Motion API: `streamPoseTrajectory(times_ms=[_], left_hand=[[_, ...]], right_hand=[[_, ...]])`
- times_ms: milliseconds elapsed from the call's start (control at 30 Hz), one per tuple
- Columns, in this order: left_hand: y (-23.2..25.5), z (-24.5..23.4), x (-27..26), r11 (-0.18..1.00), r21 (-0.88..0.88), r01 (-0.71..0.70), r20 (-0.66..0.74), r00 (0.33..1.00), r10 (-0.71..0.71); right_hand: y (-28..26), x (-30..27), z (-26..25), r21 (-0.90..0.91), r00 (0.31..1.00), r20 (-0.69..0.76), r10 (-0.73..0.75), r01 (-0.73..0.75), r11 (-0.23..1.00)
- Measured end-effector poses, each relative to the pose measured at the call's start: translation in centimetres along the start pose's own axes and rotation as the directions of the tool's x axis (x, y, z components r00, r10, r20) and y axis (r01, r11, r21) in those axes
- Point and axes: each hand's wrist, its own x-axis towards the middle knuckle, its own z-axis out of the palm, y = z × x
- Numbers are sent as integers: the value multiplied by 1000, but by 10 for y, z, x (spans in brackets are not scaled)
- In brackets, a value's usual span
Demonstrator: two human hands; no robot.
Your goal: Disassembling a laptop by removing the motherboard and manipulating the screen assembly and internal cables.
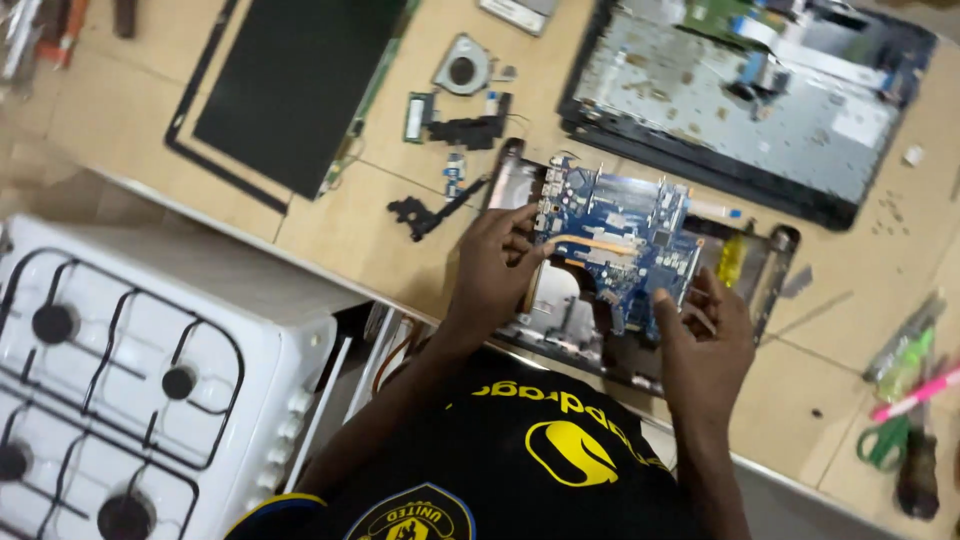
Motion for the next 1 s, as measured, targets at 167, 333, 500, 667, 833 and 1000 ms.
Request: streamPoseTrajectory(times_ms=[167, 333, 500, 667, 833, 1000], left_hand=[[3, -55, 18, 999, -25, -35, -276, 961, 27], [-33, -133, 50, 996, 92, -19, -545, 836, 66], [-69, -209, 82, 968, 116, 224, -753, 656, -61], [-87, -241, 97, 944, 49, 327, -830, 539, -144], [-92, -250, 107, 887, 32, 461, -815, 526, -244], [-106, -254, 116, 853, 140, 503, -824, 537, -181]], right_hand=[[-48, 67, 54, 31, 942, 210, -260, 259, 965], [-80, 149, 197, 118, 765, 339, -548, 543, 831], [-145, 154, 337, 158, 657, 429, -620, 622, 767], [-138, 173, 442, 78, 640, 452, -622, 666, 742], [-150, 163, 458, 40, 650, 588, -482, 572, 820], [-145, 164, 476, 162, 588, 473, -656, 673, 721]])
